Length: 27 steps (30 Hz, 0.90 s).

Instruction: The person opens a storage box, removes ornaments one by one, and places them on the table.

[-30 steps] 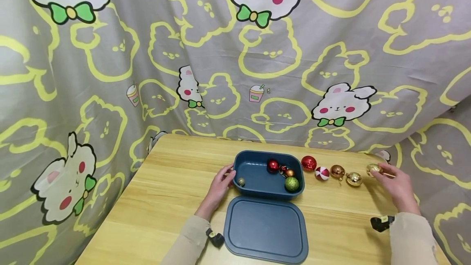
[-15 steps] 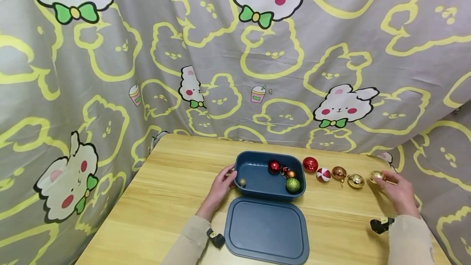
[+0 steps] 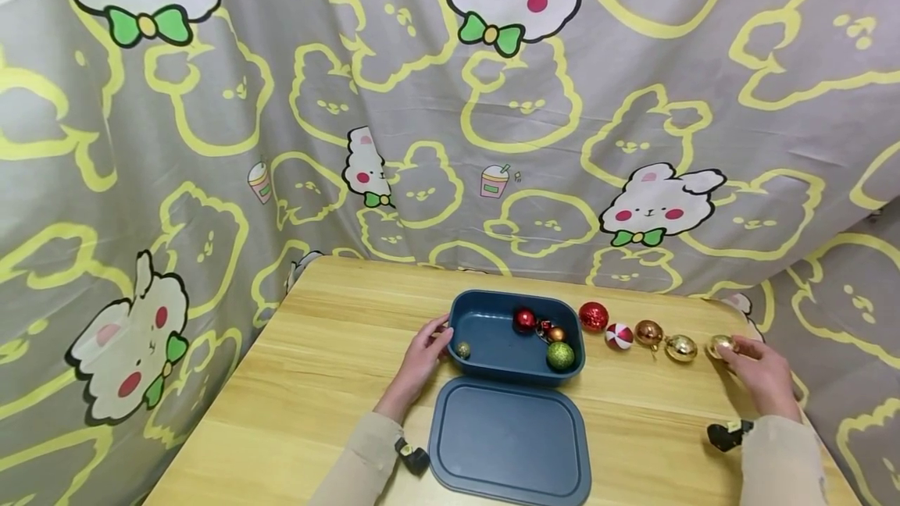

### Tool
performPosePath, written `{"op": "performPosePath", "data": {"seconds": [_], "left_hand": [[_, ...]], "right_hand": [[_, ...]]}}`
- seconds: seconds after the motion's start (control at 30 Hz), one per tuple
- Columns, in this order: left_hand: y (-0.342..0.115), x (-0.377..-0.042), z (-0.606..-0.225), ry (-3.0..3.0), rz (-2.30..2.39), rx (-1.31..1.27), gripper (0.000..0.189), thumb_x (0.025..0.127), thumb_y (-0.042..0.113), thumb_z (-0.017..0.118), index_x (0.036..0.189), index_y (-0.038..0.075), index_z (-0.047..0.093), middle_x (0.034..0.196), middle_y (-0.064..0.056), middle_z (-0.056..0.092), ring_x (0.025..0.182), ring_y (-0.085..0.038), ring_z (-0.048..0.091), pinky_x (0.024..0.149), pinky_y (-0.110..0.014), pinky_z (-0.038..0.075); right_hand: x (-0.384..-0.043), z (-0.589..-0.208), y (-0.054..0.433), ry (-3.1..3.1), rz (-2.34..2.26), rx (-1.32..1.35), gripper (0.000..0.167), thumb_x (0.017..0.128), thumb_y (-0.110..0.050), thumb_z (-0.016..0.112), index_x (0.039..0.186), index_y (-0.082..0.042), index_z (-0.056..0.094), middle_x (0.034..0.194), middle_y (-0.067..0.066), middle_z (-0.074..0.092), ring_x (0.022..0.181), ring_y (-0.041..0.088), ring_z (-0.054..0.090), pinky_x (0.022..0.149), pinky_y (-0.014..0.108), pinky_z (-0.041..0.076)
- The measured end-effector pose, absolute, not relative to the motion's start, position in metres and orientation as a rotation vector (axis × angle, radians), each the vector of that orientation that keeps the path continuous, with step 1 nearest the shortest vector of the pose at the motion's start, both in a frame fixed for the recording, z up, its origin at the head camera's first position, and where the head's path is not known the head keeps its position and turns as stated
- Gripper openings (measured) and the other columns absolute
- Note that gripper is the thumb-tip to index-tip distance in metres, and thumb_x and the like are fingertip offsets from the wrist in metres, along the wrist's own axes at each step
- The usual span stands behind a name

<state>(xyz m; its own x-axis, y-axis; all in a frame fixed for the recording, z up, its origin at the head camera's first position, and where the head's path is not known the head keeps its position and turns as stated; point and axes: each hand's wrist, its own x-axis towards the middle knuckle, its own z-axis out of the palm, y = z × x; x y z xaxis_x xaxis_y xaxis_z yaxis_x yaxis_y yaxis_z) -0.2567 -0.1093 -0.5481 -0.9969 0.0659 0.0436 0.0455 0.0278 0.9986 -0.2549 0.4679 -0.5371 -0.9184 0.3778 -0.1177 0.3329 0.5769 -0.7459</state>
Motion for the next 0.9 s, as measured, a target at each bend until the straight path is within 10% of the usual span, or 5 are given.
{"op": "performPosePath", "data": {"seconds": [0.17,0.33,0.5,0.77,0.9], "left_hand": [[-0.1095,-0.2568,-0.5491,2.253,2.169,0.126,0.044,0.107,0.018,0.058,0.147,-0.001,0.055,0.121,-0.019,0.057,0.086,-0.016,0.054,0.076,-0.030,0.052],[-0.1105,-0.2564,-0.5498,2.255,2.165,0.129,0.044,0.107,0.018,0.058,0.147,-0.001,0.055,0.120,-0.018,0.057,0.085,-0.015,0.055,0.076,-0.031,0.053],[-0.1102,-0.2555,-0.5501,2.249,2.167,0.132,0.044,0.107,0.018,0.058,0.147,-0.001,0.054,0.120,-0.019,0.057,0.086,-0.017,0.054,0.076,-0.031,0.052],[-0.1102,-0.2568,-0.5516,2.245,2.173,0.140,0.045,0.107,0.018,0.058,0.147,-0.001,0.054,0.121,-0.019,0.057,0.087,-0.021,0.054,0.076,-0.032,0.053],[-0.1101,-0.2565,-0.5521,2.256,2.176,0.143,0.045,0.107,0.018,0.058,0.147,-0.002,0.054,0.121,-0.020,0.057,0.087,-0.022,0.054,0.076,-0.032,0.053]], "right_hand": [[-0.2555,-0.5376,0.4667,-2.732,1.276,-0.642,0.075,0.100,-0.048,0.062,0.149,0.007,0.046,0.091,-0.029,0.050,0.094,0.005,0.050,0.077,0.023,0.039],[-0.2564,-0.5383,0.4656,-2.750,1.269,-0.645,0.077,0.100,-0.048,0.060,0.150,0.008,0.043,0.110,0.010,0.066,0.113,0.034,0.053,0.078,0.027,0.038],[-0.2551,-0.5399,0.4637,-2.762,1.295,-0.640,0.078,0.102,-0.048,0.057,0.152,0.010,0.039,0.146,0.036,0.043,0.124,0.047,0.047,0.079,0.027,0.038],[-0.2571,-0.5399,0.4610,-2.756,1.274,-0.671,0.076,0.103,-0.046,0.056,0.153,0.008,0.039,0.150,0.035,0.042,0.122,0.041,0.049,0.080,0.027,0.038],[-0.2575,-0.5400,0.4625,-2.751,1.265,-0.668,0.077,0.102,-0.048,0.059,0.153,0.007,0.040,0.141,0.032,0.052,0.098,0.011,0.056,0.078,0.022,0.039]]}}
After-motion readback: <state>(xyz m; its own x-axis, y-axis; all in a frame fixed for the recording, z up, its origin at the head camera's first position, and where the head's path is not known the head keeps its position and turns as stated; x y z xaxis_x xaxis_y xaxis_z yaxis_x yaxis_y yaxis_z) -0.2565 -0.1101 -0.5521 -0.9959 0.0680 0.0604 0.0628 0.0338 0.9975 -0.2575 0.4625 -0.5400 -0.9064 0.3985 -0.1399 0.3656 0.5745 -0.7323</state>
